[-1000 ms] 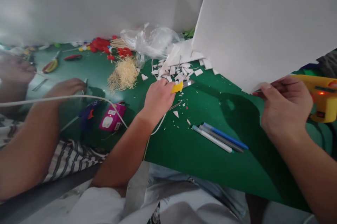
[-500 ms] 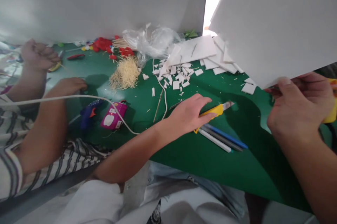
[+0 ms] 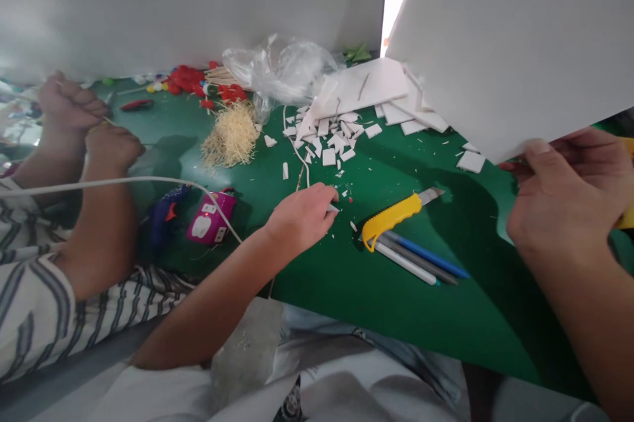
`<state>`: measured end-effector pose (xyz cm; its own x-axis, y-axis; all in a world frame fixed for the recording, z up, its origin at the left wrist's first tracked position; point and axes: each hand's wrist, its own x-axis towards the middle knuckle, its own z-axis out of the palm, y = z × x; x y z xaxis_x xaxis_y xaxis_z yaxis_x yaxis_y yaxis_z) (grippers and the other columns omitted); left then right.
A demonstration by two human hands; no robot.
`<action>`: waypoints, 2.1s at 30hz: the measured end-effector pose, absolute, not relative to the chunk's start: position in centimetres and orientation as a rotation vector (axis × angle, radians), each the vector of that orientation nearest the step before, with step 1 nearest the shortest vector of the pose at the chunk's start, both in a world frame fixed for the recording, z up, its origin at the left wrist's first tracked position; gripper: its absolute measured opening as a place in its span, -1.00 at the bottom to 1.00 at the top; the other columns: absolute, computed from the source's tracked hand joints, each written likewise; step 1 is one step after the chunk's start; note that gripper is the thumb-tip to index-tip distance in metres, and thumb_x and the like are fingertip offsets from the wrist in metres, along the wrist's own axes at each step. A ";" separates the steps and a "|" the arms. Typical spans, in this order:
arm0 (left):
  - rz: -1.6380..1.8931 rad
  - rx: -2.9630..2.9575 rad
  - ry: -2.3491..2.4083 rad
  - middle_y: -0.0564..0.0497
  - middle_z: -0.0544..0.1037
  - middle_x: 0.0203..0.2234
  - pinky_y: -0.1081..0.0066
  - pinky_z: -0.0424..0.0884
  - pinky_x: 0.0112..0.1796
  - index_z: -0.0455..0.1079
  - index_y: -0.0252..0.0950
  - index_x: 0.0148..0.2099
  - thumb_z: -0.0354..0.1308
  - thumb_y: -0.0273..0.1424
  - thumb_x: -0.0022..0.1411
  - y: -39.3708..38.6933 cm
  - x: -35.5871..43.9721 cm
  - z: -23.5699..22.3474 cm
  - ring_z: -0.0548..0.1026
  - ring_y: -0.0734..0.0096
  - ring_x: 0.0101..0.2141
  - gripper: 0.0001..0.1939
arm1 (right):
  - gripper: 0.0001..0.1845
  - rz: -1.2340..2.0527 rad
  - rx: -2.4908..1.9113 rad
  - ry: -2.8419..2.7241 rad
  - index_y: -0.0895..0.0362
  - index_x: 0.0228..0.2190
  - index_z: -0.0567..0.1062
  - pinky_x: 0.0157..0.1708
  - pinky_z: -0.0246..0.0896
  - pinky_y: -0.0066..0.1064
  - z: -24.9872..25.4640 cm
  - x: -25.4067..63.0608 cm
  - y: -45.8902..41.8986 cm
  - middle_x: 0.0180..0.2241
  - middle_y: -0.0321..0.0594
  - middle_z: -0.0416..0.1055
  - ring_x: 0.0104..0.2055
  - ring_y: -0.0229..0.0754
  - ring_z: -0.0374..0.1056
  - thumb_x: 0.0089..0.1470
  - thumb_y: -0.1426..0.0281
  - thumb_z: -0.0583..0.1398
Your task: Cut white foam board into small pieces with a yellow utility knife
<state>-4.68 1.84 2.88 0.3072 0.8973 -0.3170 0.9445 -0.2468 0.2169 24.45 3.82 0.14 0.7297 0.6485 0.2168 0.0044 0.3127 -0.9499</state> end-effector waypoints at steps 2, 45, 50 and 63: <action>-0.137 2.199 1.674 -0.13 0.62 -0.11 0.24 0.51 -0.10 0.53 -0.27 -0.04 0.17 -0.49 0.38 3.0 -4.2 2.8 0.63 0.09 -0.11 -0.84 | -0.65 0.467 -1.196 -0.644 0.01 -0.50 0.44 -0.58 0.37 -0.37 0.2 24.4 3.8 -0.54 -0.39 0.35 -0.48 -0.26 0.31 -0.46 0.35 0.41; 0.617 1.087 1.154 -0.20 0.71 -0.02 0.26 0.60 -0.03 0.52 -0.30 0.02 0.25 -0.37 0.34 5.0 -3.2 1.3 0.69 0.25 -0.08 -0.76 | -0.65 0.490 -1.212 -0.660 0.01 -0.53 0.46 -0.59 0.34 -0.32 -0.3 24.8 3.8 -0.53 -0.38 0.34 -0.49 -0.25 0.30 -0.49 0.33 0.43; 0.879 1.159 1.252 -0.14 0.59 0.19 0.27 0.51 0.13 0.43 -0.24 0.12 0.10 -0.37 0.42 6.7 -3.4 0.7 0.59 0.32 0.12 -0.73 | -0.62 0.498 -1.196 -0.628 0.02 -0.55 0.44 -0.60 0.35 -0.36 -0.2 24.6 3.9 -0.58 -0.37 0.31 -0.47 -0.23 0.29 -0.51 0.36 0.46; 0.748 1.735 1.318 -0.21 0.59 0.18 0.07 0.41 0.26 0.47 -0.33 0.15 0.08 -0.40 0.42 7.7 -2.5 0.3 0.54 0.16 0.18 -0.68 | -0.71 0.515 -1.188 -0.625 0.04 -0.53 0.46 -0.61 0.35 -0.43 0.3 24.5 3.8 -0.57 -0.39 0.38 -0.50 -0.28 0.31 -0.46 0.42 0.35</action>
